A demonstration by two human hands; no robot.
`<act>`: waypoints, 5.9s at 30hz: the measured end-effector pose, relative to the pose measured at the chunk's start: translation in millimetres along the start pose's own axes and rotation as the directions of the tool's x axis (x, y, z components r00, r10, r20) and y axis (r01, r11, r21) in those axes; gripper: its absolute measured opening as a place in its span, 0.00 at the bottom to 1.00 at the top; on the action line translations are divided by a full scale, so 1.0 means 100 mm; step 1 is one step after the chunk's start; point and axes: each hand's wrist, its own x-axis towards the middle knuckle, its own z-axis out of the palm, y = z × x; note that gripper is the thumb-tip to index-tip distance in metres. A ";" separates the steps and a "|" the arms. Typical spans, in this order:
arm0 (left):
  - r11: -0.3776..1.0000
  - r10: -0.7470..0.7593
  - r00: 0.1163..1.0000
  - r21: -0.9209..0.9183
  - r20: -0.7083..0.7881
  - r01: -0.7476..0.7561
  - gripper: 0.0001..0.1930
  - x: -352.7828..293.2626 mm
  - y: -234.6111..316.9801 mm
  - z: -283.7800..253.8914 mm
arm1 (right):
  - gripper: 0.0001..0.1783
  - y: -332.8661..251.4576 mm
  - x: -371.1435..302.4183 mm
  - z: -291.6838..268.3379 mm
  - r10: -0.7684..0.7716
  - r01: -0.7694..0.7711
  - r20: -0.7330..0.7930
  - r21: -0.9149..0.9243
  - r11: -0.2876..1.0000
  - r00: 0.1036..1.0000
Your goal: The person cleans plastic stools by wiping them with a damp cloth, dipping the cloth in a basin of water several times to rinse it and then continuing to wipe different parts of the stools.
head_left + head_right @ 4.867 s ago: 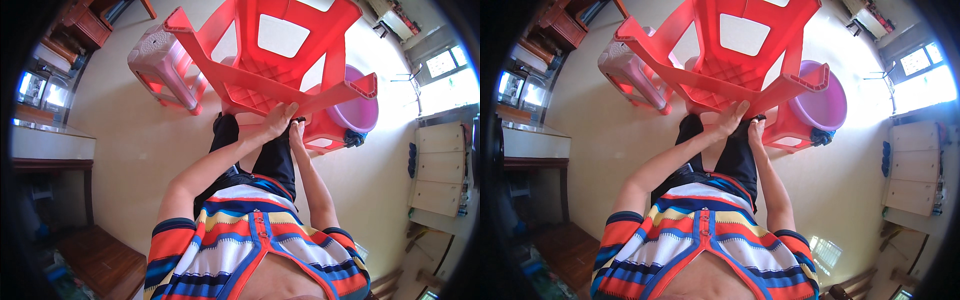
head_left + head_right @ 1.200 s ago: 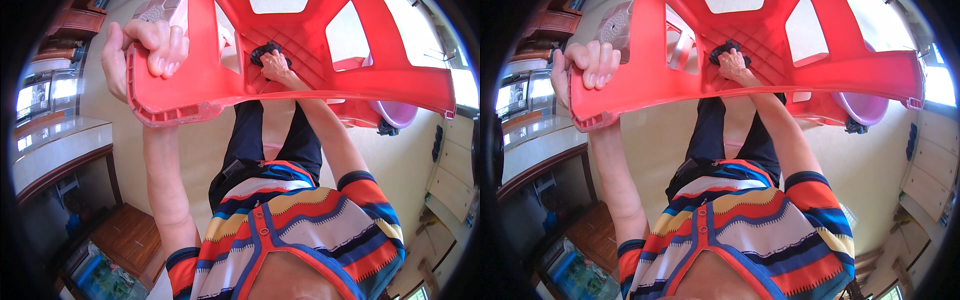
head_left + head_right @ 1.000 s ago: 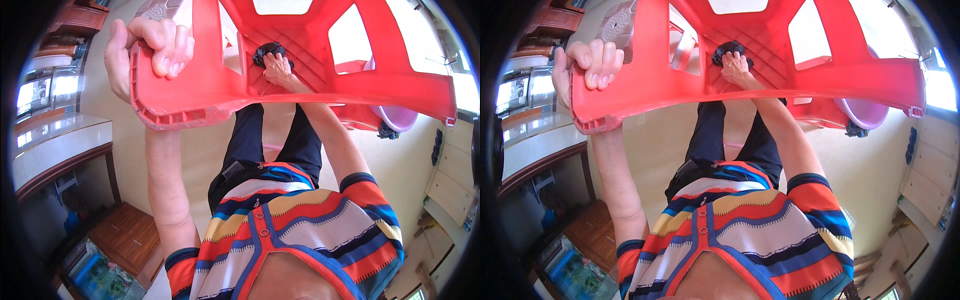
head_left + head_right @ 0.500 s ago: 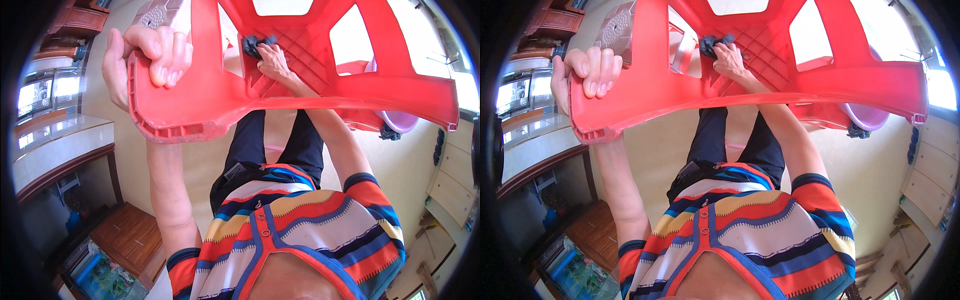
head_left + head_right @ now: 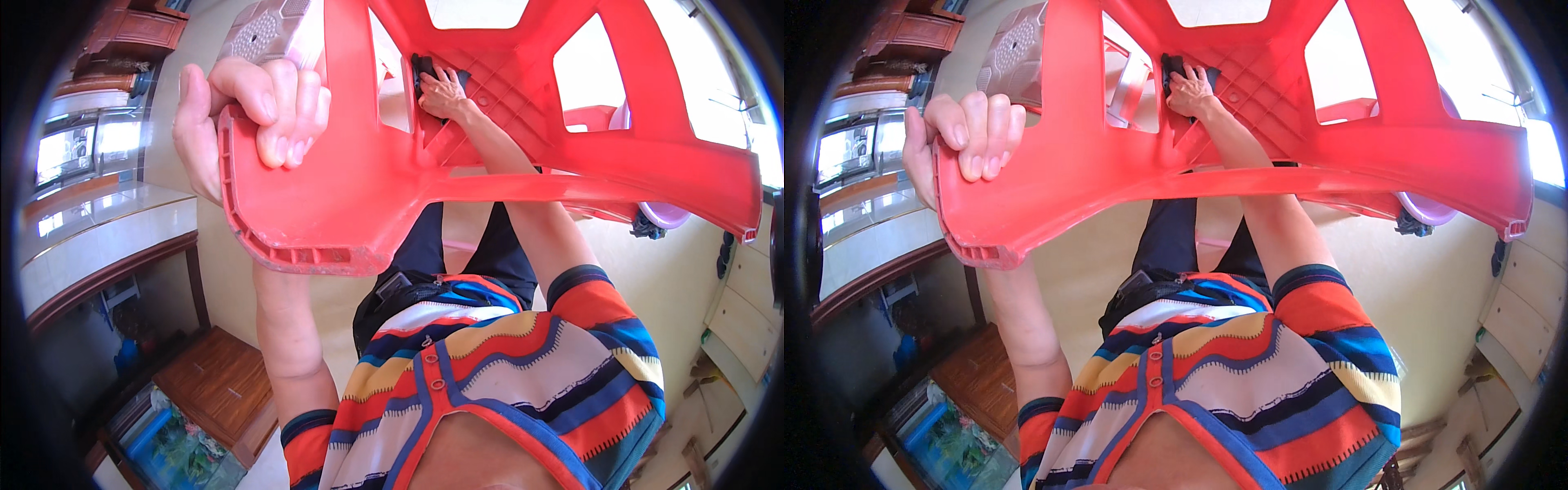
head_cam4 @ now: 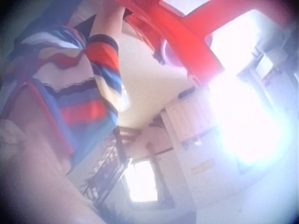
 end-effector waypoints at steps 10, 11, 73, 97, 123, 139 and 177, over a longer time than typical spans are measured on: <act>1.000 0.004 0.999 0.013 -0.041 -0.004 0.27 -0.05 0.02 -0.03 | 0.20 -0.05 -0.29 -0.19 -0.040 0.042 0.097 -0.019 0.999 0.994; 1.000 0.007 0.999 0.014 -0.046 -0.007 0.27 -0.06 0.02 -0.02 | 0.20 -0.07 -0.27 -0.17 -0.045 0.047 0.099 -0.021 0.999 0.994; 1.000 -0.012 0.997 0.004 -0.077 0.012 0.28 -0.05 0.02 -0.02 | 0.25 0.13 -0.01 -0.22 0.290 -0.289 0.028 0.200 0.936 0.957; 1.000 0.006 0.998 0.005 -0.067 -0.006 0.28 -0.07 0.03 -0.06 | 0.24 0.33 0.19 -0.37 0.312 -0.305 0.143 -0.072 0.950 0.939; 1.000 -0.003 0.998 -0.008 -0.069 0.003 0.28 -0.03 0.02 -0.02 | 0.27 0.93 -0.19 -0.44 0.502 -0.510 0.089 0.170 0.843 0.860; 1.000 0.004 0.999 -0.008 -0.048 -0.004 0.26 -0.03 0.02 -0.01 | 0.28 0.78 -0.19 -0.40 0.537 -0.538 0.065 0.210 0.816 0.841; 0.999 0.034 0.994 -0.035 -0.106 -0.038 0.27 -0.03 -0.03 0.03 | 0.31 1.10 -0.60 -0.42 0.670 -0.670 -0.041 -0.110 0.734 0.741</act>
